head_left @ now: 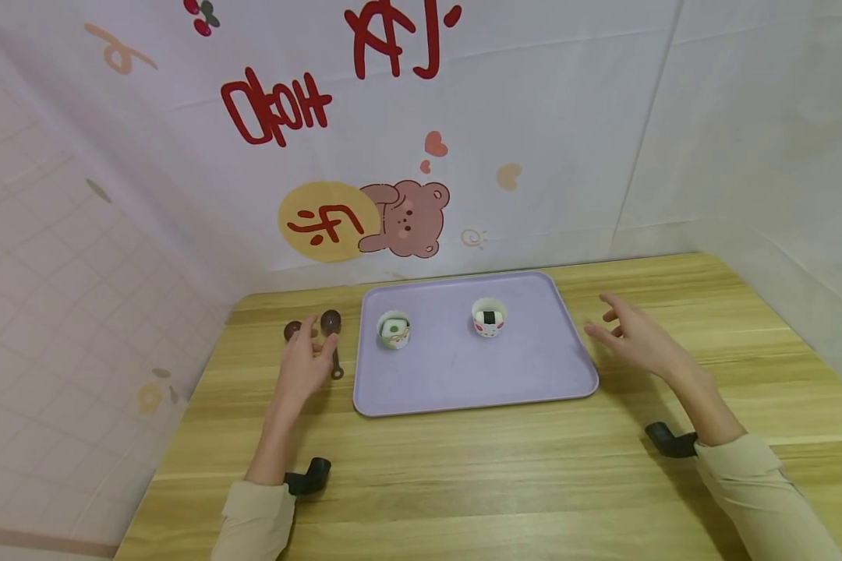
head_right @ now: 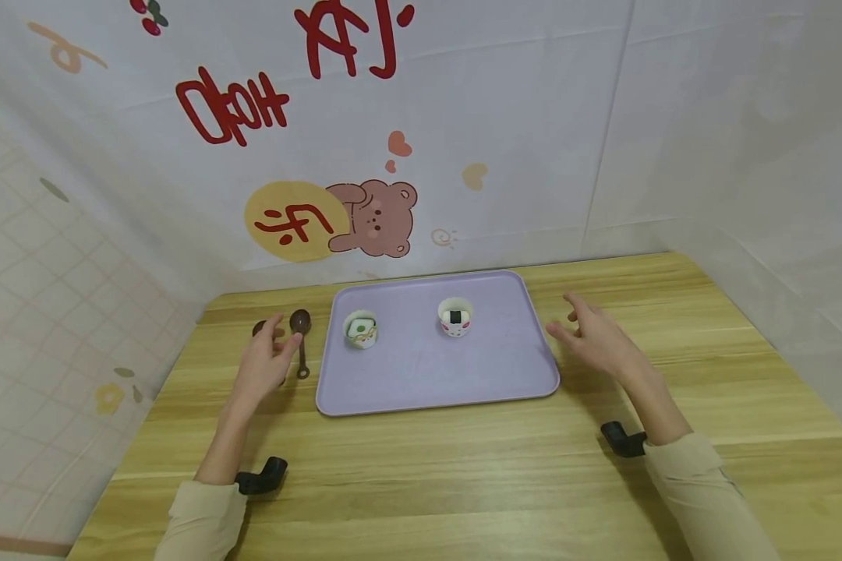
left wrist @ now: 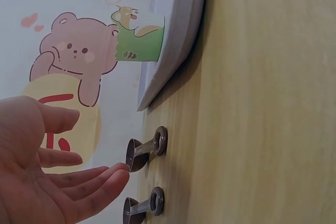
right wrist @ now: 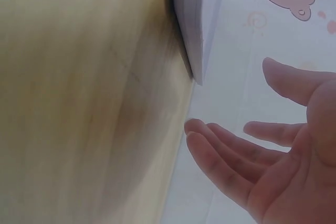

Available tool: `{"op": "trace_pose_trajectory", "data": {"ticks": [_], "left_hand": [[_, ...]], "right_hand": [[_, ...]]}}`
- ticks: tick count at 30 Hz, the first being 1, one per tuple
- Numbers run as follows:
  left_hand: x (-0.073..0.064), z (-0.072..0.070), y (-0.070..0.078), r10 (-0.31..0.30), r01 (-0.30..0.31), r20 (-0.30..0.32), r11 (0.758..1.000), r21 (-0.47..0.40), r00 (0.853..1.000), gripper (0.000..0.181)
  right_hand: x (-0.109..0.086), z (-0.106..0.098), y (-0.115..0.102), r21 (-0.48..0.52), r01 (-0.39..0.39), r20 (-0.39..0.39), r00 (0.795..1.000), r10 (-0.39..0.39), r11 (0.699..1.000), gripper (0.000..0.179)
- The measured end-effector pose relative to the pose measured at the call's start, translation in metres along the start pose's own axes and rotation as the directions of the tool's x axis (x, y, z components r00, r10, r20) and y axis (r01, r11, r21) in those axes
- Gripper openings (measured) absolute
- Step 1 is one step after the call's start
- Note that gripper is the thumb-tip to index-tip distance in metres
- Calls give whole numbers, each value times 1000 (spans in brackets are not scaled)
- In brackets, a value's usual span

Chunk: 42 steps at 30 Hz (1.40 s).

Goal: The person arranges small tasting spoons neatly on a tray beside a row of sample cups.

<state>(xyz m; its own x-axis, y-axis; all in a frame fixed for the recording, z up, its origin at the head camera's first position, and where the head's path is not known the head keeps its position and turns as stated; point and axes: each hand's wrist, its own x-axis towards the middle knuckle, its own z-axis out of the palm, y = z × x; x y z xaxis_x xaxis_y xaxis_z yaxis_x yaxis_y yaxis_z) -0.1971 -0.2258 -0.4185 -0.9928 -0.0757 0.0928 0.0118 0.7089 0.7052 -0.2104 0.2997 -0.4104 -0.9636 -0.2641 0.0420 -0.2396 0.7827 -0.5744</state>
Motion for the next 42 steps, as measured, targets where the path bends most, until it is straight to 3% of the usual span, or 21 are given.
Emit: {"op": "trace_pose_trajectory", "data": {"ticks": [13, 25, 42], "left_hand": [[3, 0, -2, -25, 26, 21, 999, -34, 999, 58], [9, 3, -9, -109, 108, -5, 989, -97, 994, 56], [15, 7, -13, -122, 122, 8, 988, -95, 993, 52]], "right_hand": [[4, 3, 3, 24, -5, 52, 999, 4, 1000, 67], [8, 8, 6, 68, -11, 109, 994, 3, 998, 68], [9, 15, 0, 108, 1, 185, 983, -21, 994, 55]]}}
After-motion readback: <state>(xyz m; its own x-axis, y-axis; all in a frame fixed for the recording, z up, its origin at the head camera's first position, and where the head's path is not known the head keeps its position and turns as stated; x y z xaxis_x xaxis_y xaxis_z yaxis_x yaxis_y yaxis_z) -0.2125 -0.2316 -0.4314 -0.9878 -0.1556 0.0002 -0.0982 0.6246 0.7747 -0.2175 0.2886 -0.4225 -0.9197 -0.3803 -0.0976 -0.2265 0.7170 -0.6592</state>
